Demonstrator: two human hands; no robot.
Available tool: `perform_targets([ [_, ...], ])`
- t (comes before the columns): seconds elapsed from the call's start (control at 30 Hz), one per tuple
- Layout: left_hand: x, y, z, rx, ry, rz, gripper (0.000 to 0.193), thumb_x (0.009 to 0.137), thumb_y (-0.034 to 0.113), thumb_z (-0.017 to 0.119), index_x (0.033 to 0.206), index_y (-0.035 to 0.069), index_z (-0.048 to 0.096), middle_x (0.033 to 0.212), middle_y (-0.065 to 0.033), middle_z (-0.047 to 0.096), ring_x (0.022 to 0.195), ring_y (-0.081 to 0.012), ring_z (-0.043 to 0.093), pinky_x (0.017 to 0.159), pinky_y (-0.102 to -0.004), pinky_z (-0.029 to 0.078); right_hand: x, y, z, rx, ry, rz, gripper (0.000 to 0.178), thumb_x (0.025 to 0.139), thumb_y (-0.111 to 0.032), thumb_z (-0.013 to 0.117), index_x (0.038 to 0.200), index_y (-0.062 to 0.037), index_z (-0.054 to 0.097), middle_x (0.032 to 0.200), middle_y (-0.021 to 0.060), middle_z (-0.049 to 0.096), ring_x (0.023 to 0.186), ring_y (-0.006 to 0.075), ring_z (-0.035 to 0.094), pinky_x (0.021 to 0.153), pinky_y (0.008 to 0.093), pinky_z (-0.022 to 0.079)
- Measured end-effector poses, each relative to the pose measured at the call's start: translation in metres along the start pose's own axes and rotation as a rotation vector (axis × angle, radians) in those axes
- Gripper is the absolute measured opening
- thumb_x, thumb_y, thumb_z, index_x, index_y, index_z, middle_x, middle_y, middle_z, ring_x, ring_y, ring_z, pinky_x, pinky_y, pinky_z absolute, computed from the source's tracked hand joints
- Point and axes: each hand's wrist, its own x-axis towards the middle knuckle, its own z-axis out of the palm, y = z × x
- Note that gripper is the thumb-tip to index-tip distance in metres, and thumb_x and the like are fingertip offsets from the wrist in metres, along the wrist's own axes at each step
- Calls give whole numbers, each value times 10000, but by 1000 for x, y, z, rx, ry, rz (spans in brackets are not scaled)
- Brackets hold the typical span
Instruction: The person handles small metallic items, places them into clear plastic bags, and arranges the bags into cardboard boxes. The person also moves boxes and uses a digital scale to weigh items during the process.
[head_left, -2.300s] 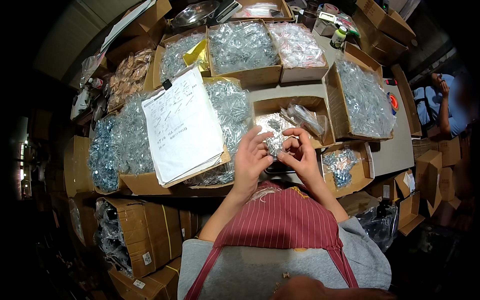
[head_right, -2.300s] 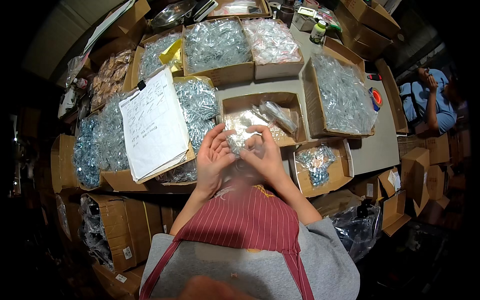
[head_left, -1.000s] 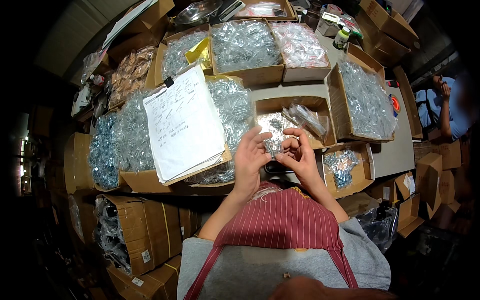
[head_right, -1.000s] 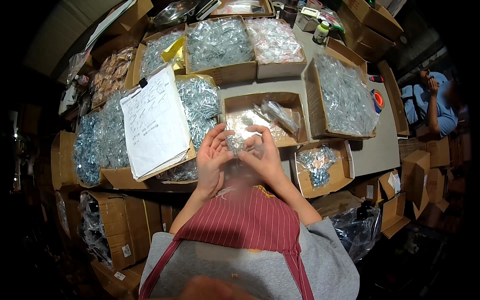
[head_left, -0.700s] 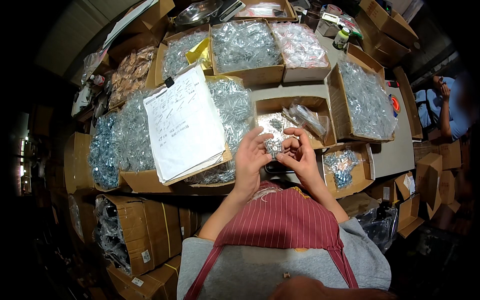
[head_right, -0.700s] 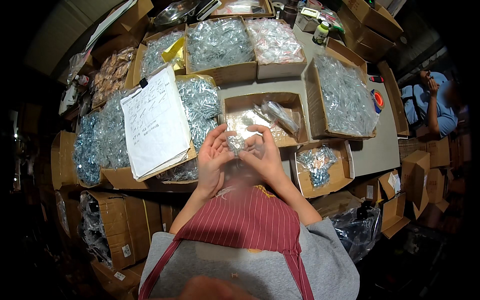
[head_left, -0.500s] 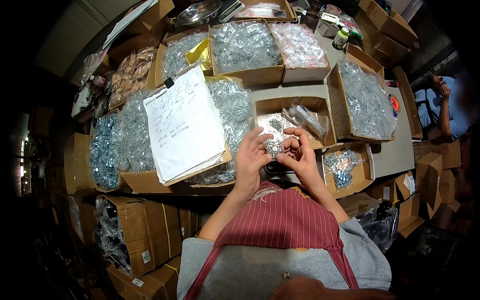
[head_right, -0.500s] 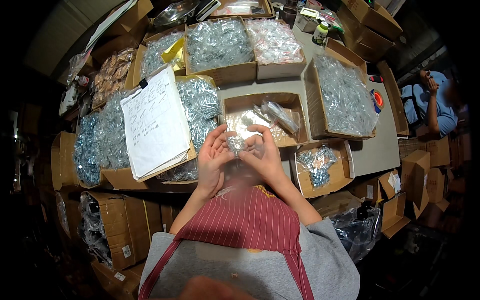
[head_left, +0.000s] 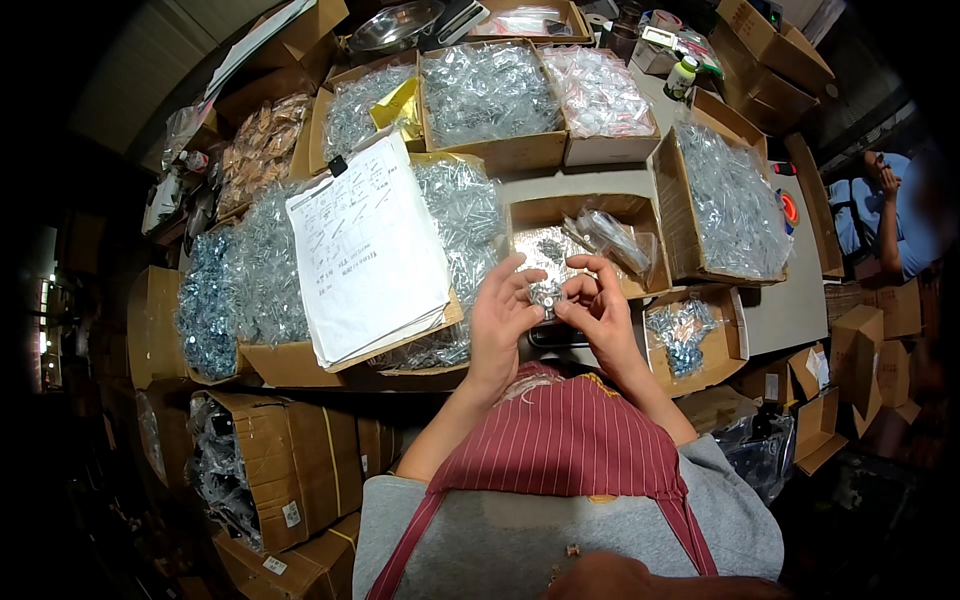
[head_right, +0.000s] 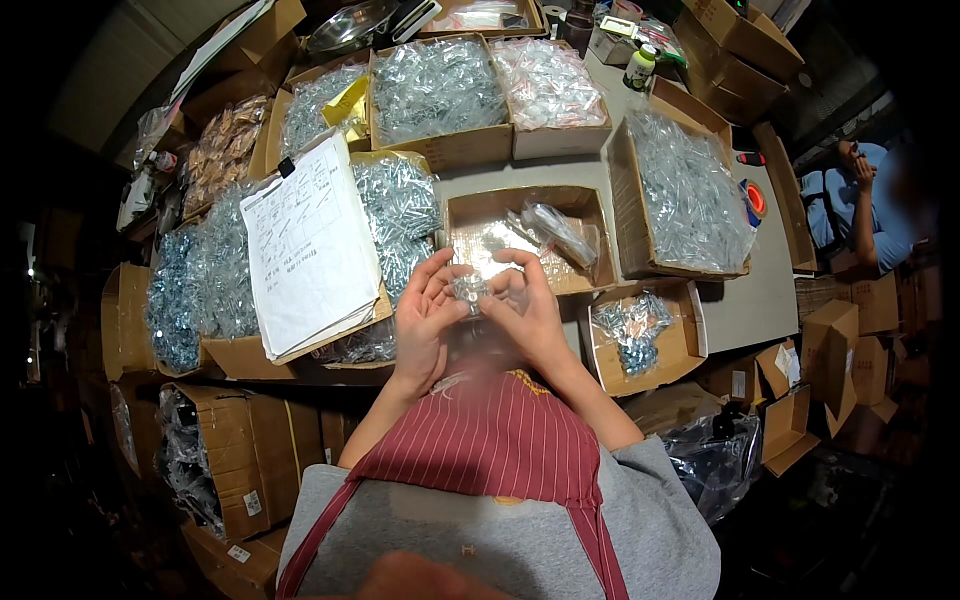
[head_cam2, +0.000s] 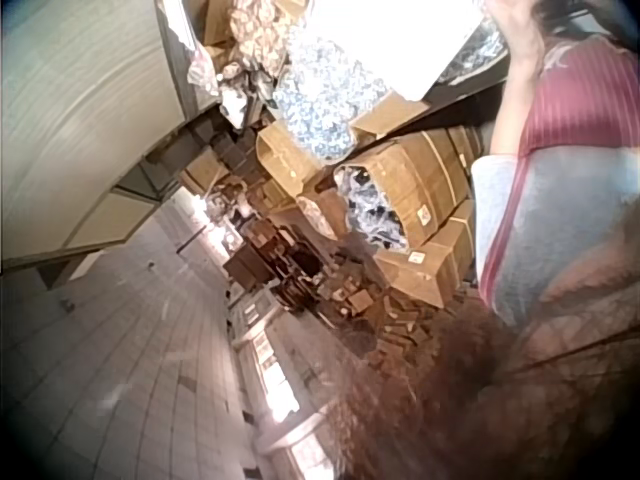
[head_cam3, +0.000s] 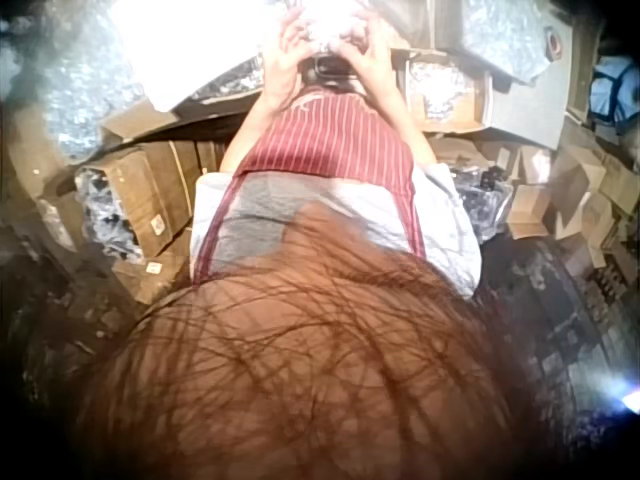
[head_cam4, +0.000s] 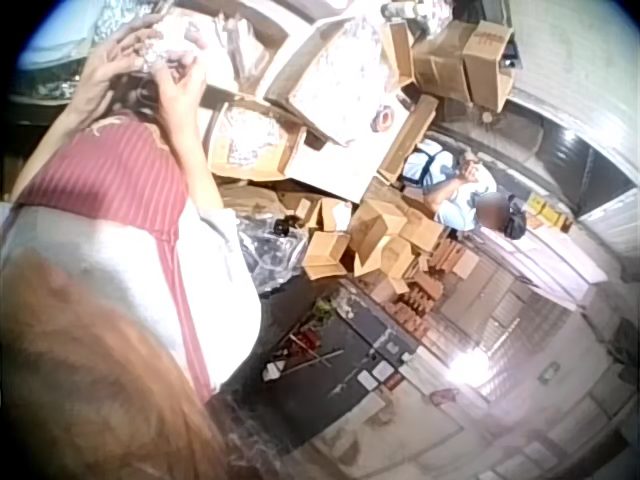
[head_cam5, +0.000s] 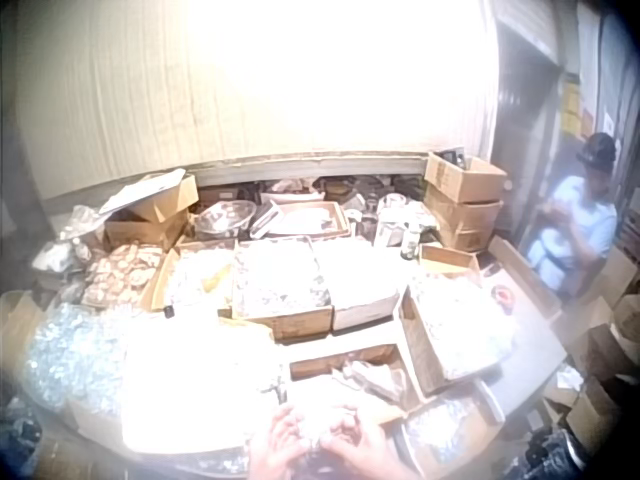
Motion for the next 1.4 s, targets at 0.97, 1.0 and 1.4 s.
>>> perform_targets([
  [0.97,-1,-6,-4,13,-40,-14,712,780,-129,588,1445,-10,362,1192,-130,588,1017,-133,602,865,-237,510,2,2,-2,-41,51,-6,508,866,14,646,1319,-42,423,962,19,555,853,79,544,743,227,451],
  [1.0,0,-7,-5,28,-47,-14,715,779,-132,587,1446,-8,361,1192,-129,589,991,-120,594,844,-229,505,3,2,-3,-46,54,-5,499,872,7,643,1318,-42,425,957,18,559,845,76,543,735,224,448],
  [1.4,0,-9,-8,68,-61,13,746,769,-141,587,1458,2,342,1197,-130,586,859,-65,536,747,-187,481,3,4,-3,-54,73,2,460,900,-19,631,1313,-34,429,954,24,578,831,66,542,722,211,439],
])
